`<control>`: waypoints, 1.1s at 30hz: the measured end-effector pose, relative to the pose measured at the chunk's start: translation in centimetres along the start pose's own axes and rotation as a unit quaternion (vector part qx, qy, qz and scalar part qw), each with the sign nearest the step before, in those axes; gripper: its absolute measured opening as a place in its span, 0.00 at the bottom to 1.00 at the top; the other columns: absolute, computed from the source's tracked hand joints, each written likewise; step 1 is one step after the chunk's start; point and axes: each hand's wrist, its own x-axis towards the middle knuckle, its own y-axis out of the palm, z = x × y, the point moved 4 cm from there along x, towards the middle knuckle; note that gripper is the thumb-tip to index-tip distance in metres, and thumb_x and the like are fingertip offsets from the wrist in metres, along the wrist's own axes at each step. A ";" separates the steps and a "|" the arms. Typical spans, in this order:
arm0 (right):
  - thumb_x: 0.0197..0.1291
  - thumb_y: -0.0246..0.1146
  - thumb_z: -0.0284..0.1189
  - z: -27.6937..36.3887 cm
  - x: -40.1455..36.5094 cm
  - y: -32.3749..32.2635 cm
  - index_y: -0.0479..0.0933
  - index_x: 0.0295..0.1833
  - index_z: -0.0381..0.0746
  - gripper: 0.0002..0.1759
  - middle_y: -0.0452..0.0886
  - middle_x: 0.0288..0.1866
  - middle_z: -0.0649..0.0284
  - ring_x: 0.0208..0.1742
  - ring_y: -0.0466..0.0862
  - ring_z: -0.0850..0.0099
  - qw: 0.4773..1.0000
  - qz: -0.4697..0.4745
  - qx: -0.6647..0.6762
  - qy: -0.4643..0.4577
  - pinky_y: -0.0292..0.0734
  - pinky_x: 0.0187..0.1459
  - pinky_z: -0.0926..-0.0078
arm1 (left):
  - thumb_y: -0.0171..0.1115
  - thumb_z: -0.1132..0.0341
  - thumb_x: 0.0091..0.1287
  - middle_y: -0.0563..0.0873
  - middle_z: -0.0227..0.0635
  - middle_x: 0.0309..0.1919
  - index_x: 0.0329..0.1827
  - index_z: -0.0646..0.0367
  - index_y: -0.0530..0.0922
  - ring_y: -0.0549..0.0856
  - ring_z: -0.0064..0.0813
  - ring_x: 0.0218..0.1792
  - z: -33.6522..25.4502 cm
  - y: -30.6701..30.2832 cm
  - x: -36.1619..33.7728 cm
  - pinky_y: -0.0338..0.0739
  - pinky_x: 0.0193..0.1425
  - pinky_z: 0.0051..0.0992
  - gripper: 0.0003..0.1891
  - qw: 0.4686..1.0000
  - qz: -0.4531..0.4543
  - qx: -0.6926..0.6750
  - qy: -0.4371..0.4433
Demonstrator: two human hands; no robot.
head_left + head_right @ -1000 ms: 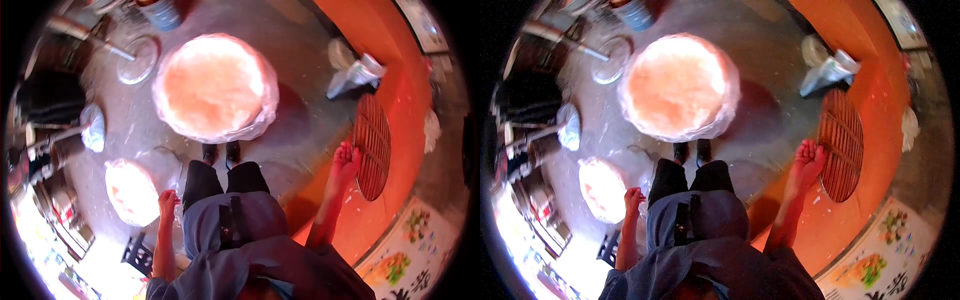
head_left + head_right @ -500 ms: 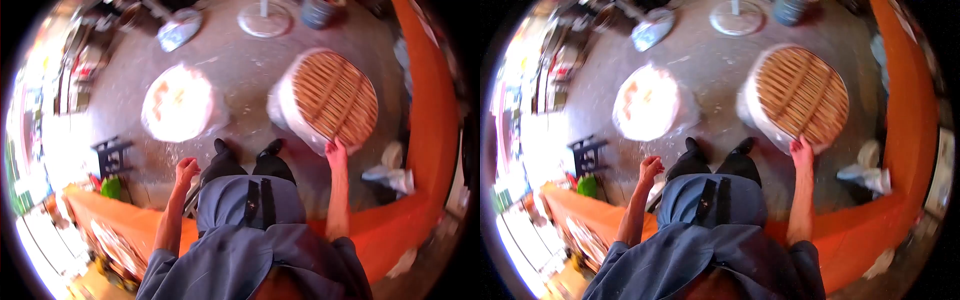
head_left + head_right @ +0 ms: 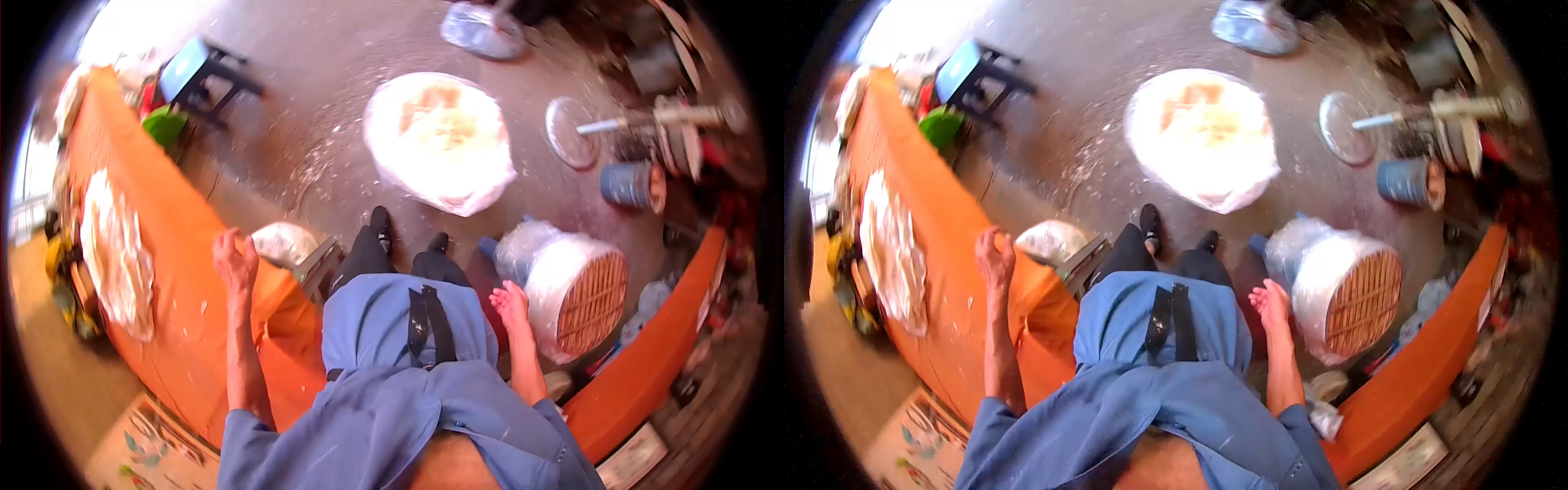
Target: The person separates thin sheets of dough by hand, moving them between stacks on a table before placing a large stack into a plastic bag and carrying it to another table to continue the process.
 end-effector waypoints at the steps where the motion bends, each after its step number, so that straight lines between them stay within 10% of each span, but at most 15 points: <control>1: 0.64 0.65 0.36 1.9 -0.6 2.3 0.75 0.53 0.38 0.17 0.83 0.35 0.56 0.28 0.84 0.66 0.998 0.009 -0.059 -0.018 0.82 0.32 0.72 | 0.68 0.66 0.58 0.82 0.49 0.52 0.54 0.61 0.79 0.79 0.49 0.55 1.8 -0.9 -0.4 0.74 0.61 0.40 0.20 0.999 -0.035 0.034 -0.010; 5: 0.65 0.65 0.36 8.5 1.0 14.4 0.77 0.52 0.38 0.16 0.83 0.33 0.59 0.25 0.83 0.73 0.936 0.119 -0.303 -0.135 0.79 0.25 0.79 | 0.68 0.59 0.57 0.75 0.57 0.62 0.63 0.66 0.74 0.71 0.56 0.66 8.0 -4.3 -2.4 0.66 0.71 0.46 0.31 0.965 -0.130 0.195 -0.116; 12: 0.69 0.60 0.37 14.1 1.0 34.3 0.76 0.54 0.36 0.17 0.82 0.34 0.60 0.28 0.82 0.76 0.831 0.272 -0.439 -0.207 0.79 0.29 0.82 | 0.67 0.58 0.62 0.76 0.54 0.61 0.64 0.66 0.73 0.79 0.51 0.58 13.9 -5.9 -5.0 0.74 0.64 0.40 0.30 0.952 -0.151 -0.099 -0.246; 20: 0.71 0.58 0.37 0.8 -15.1 63.3 0.75 0.57 0.35 0.18 0.84 0.41 0.57 0.35 0.86 0.71 0.664 0.548 -0.501 -0.089 0.82 0.37 0.77 | 0.67 0.56 0.66 0.75 0.50 0.54 0.61 0.69 0.67 0.82 0.43 0.52 29.6 -6.4 -1.7 0.83 0.52 0.33 0.29 0.383 -0.470 -0.664 -0.438; 27: 0.71 0.58 0.39 -13.2 -25.2 86.6 0.75 0.57 0.35 0.20 0.83 0.49 0.55 0.49 0.84 0.66 0.616 0.666 -0.421 -0.014 0.81 0.51 0.66 | 0.65 0.58 0.67 0.79 0.44 0.44 0.51 0.64 0.73 0.83 0.37 0.46 32.3 -5.8 0.5 0.84 0.48 0.30 0.19 0.283 -0.457 -0.745 -0.395; 33: 0.69 0.58 0.45 -23.9 -29.4 101.6 0.57 0.69 0.29 0.37 0.71 0.63 0.46 0.58 0.78 0.59 0.603 0.625 -0.495 0.003 0.77 0.60 0.64 | 0.67 0.58 0.66 0.78 0.27 0.28 0.41 0.53 0.75 0.78 0.23 0.23 33.6 -6.0 0.6 0.70 0.23 0.21 0.11 0.201 -0.460 -0.742 -0.444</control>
